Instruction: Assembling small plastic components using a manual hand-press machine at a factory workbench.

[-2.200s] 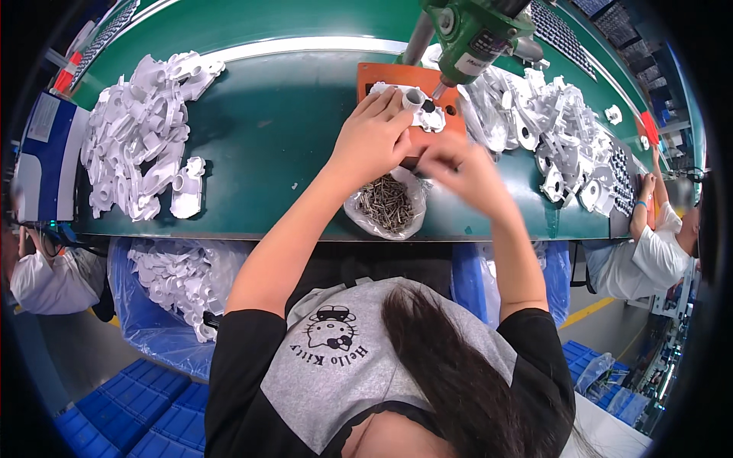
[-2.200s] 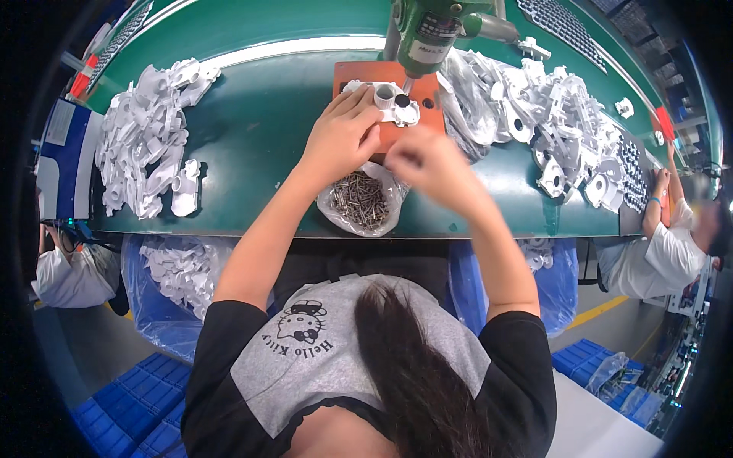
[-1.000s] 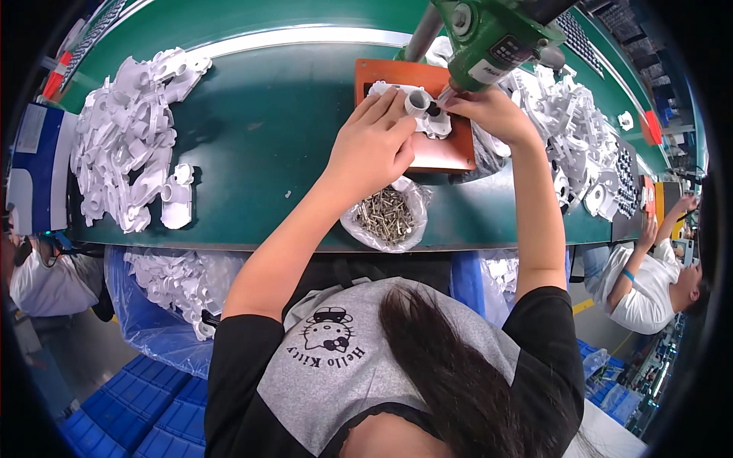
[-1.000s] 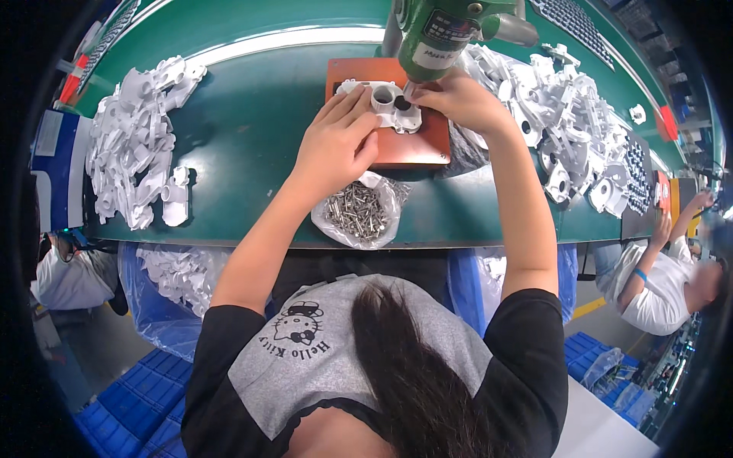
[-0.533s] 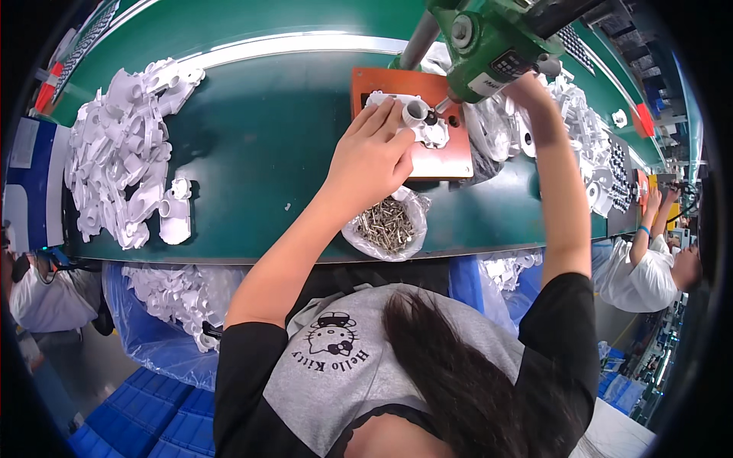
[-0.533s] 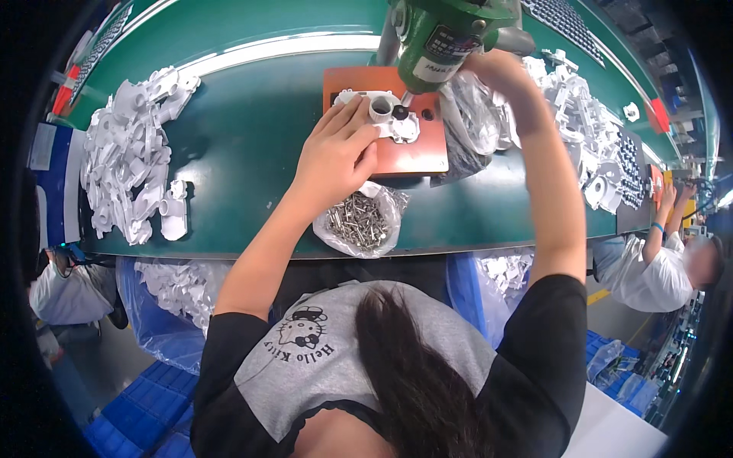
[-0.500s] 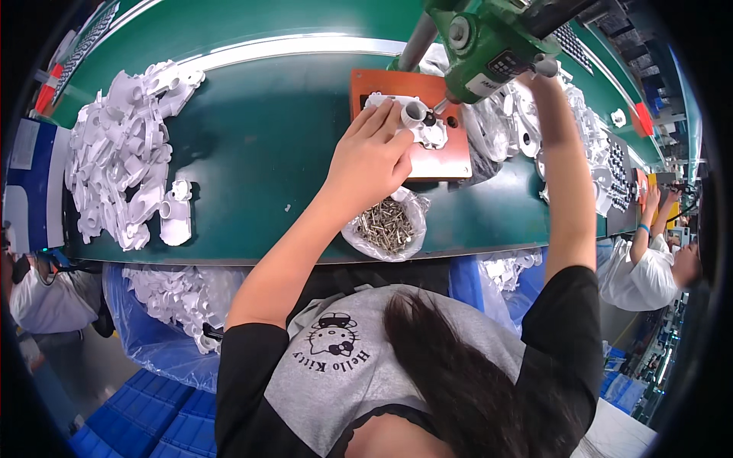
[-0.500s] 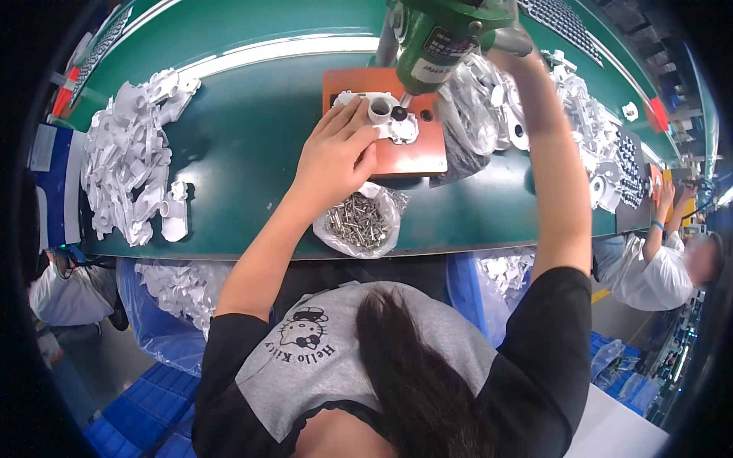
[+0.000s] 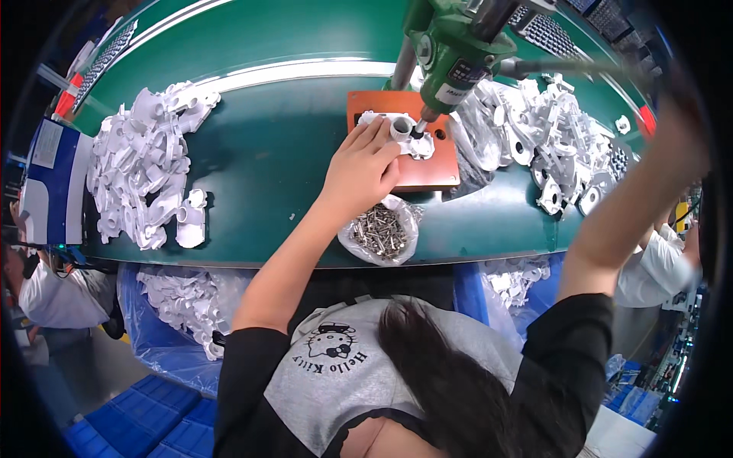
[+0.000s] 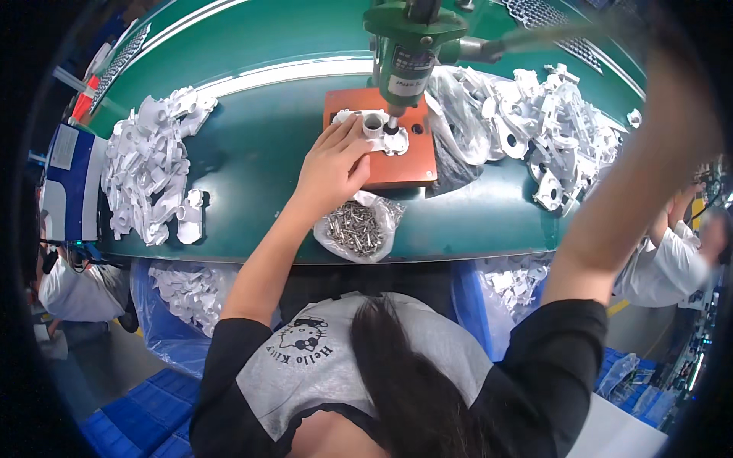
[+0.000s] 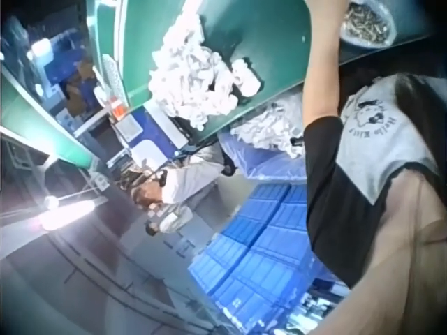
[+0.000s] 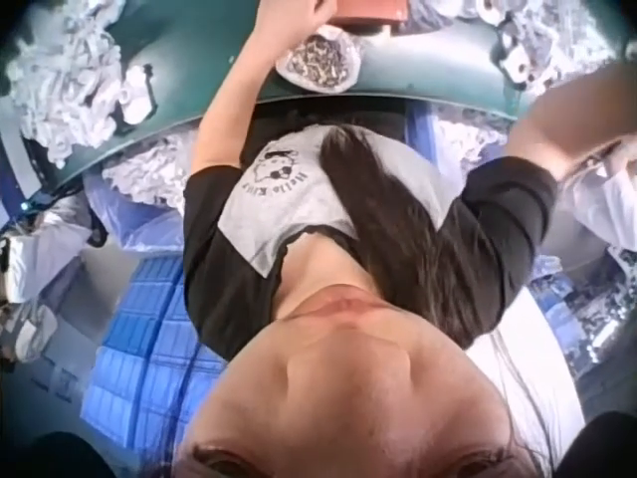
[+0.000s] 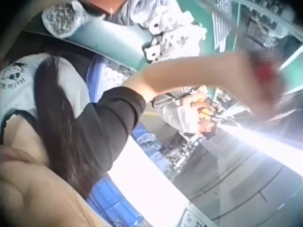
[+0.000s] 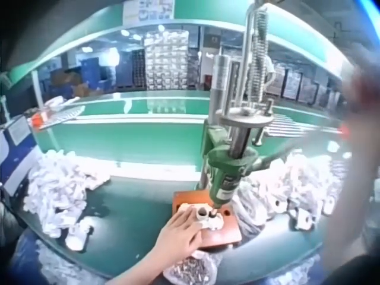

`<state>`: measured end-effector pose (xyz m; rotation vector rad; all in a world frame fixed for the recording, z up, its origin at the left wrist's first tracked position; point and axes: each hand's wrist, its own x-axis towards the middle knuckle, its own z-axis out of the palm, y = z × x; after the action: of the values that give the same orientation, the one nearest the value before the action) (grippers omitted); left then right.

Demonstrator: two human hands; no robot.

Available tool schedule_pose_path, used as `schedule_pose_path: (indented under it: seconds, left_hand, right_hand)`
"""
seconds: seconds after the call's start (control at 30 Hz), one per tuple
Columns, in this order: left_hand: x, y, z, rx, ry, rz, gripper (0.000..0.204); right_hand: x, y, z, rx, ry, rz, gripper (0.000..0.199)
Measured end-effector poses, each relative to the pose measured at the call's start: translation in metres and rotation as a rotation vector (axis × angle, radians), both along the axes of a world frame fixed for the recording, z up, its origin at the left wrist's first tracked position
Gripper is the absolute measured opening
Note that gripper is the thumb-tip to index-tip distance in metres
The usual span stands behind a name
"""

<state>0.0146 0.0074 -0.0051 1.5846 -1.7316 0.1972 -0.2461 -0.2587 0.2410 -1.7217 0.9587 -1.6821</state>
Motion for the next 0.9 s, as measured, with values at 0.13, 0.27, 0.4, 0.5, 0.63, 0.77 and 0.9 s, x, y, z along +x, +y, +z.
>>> schedule_pose_path:
  seconds: [0.13, 0.27, 0.4, 0.5, 0.63, 0.77, 0.9]
  left_hand:
    - [-0.01, -0.008, 0.008, -0.002, -0.054, -0.066, 0.012]
    - [-0.015, -0.006, 0.007, 0.022, -0.038, -0.106, 0.018]
    - [-0.018, -0.009, 0.017, 0.146, 0.145, -0.064, 0.032]
    - [-0.024, -0.023, 0.032, 0.277, 0.152, -0.082, 0.044]
    - [-0.001, -0.04, 0.019, 0.293, -0.006, -0.082, 0.049]
    - [0.008, -0.042, 0.036, 0.334, -0.064, -0.148, 0.047]
    - [0.018, -0.033, 0.067, 0.532, 0.121, -0.075, 0.038]
  right_hand:
    - [-0.051, 0.243, -0.129, -0.368, 0.07, 0.669, 0.016]
    - [-0.053, 0.257, -0.144, -0.377, 0.133, 0.513, 0.028]
    - [-0.034, 0.173, -0.07, -0.287, -0.234, 1.053, 0.026]
    - [-0.046, 0.032, -0.036, -0.232, -0.299, 1.001, 0.024]
    - [0.125, 0.034, -0.01, -0.035, -0.607, 0.957, 0.038]
    - [0.072, 0.062, -0.089, 0.23, -0.507, 0.782, 0.03]
    - [-0.039, 0.166, -0.16, 0.09, 0.083, 0.286, 0.028]
